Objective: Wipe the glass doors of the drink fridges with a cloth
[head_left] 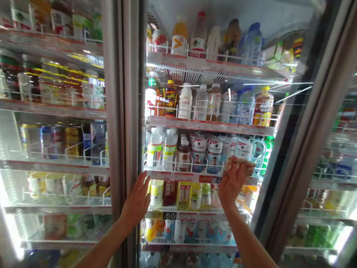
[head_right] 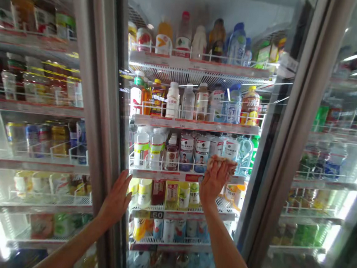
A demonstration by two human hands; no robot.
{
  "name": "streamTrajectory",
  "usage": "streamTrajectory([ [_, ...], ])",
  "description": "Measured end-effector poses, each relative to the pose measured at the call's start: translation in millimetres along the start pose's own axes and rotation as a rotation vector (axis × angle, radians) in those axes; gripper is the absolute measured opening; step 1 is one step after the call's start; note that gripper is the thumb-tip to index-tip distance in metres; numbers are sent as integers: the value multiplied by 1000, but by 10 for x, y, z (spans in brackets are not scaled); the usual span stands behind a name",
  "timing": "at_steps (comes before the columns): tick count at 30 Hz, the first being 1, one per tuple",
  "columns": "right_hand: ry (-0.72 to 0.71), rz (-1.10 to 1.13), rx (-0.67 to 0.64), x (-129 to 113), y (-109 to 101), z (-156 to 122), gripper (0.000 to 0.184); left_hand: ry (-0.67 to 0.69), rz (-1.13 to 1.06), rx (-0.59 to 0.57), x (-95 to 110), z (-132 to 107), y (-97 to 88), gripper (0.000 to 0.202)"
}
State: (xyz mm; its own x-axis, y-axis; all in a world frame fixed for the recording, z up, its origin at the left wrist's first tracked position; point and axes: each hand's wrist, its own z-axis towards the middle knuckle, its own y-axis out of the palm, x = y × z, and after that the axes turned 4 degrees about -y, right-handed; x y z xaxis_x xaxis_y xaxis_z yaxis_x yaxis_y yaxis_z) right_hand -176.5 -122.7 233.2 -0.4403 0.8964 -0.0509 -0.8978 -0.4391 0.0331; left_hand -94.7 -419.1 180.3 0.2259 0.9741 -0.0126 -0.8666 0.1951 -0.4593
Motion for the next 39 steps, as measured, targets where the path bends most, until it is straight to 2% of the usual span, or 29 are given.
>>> streamTrajectory([
  [1,1,11,-1,-121,44,10,57,-8,-16,-16,-9,-13,-8,64],
  [2,-57,50,-46,-308,87,-42,57,-21,-30,-25,-13,-22,-10,64],
  [4,-255,135,-196,-758,154,-294,53,-29,-60,-31,-17,-30,-3,63],
  [5,-414,223,-313,-959,176,-448,49,-28,-75,-30,-21,-34,0,63],
  [6,-542,283,-429,-1112,192,-581,46,-29,-89,-30,-27,-39,-3,63],
  [8,-736,372,-584,-1249,221,-677,41,-39,-119,-34,-41,-49,-27,62],
  [10,-753,370,-585,-1229,266,-474,38,-73,-149,-46,-43,-56,-76,60],
  [13,-509,270,-453,-1205,381,81,40,-137,-185,-25,-14,-43,-159,58],
  [15,-412,242,-420,-1278,427,218,42,-158,-196,5,12,-29,-191,58],
  [17,-526,298,-466,-1357,389,7,43,-155,-195,17,24,-31,-202,58],
  [19,-738,386,-559,-1358,291,-406,40,-144,-187,7,18,-55,-203,58],
  [21,-862,446,-629,-1252,205,-712,35,-132,-179,-14,-1,-87,-205,59],
  [23,-843,434,-616,-1074,183,-670,34,-129,-183,-25,-13,-100,-204,59],
  [27,-451,199,-367,-746,261,135,40,-155,-185,34,70,-7,-159,59],
  [29,-350,124,-291,-635,241,316,43,-145,-166,70,177,81,-104,60],
  [31,-435,131,-332,-516,122,124,45,-97,-138,91,308,163,-36,62],
  [33,-580,155,-435,-342,-49,-277,46,-15,-104,107,436,225,36,64],
  [35,-631,131,-473,-90,-189,-564,44,66,-73,112,545,277,106,65],
  [37,-585,79,-423,217,-247,-492,40,103,-54,106,639,345,171,65],
  [39,-451,19,-314,531,-233,-79,41,109,-40,103,738,444,226,64],
])
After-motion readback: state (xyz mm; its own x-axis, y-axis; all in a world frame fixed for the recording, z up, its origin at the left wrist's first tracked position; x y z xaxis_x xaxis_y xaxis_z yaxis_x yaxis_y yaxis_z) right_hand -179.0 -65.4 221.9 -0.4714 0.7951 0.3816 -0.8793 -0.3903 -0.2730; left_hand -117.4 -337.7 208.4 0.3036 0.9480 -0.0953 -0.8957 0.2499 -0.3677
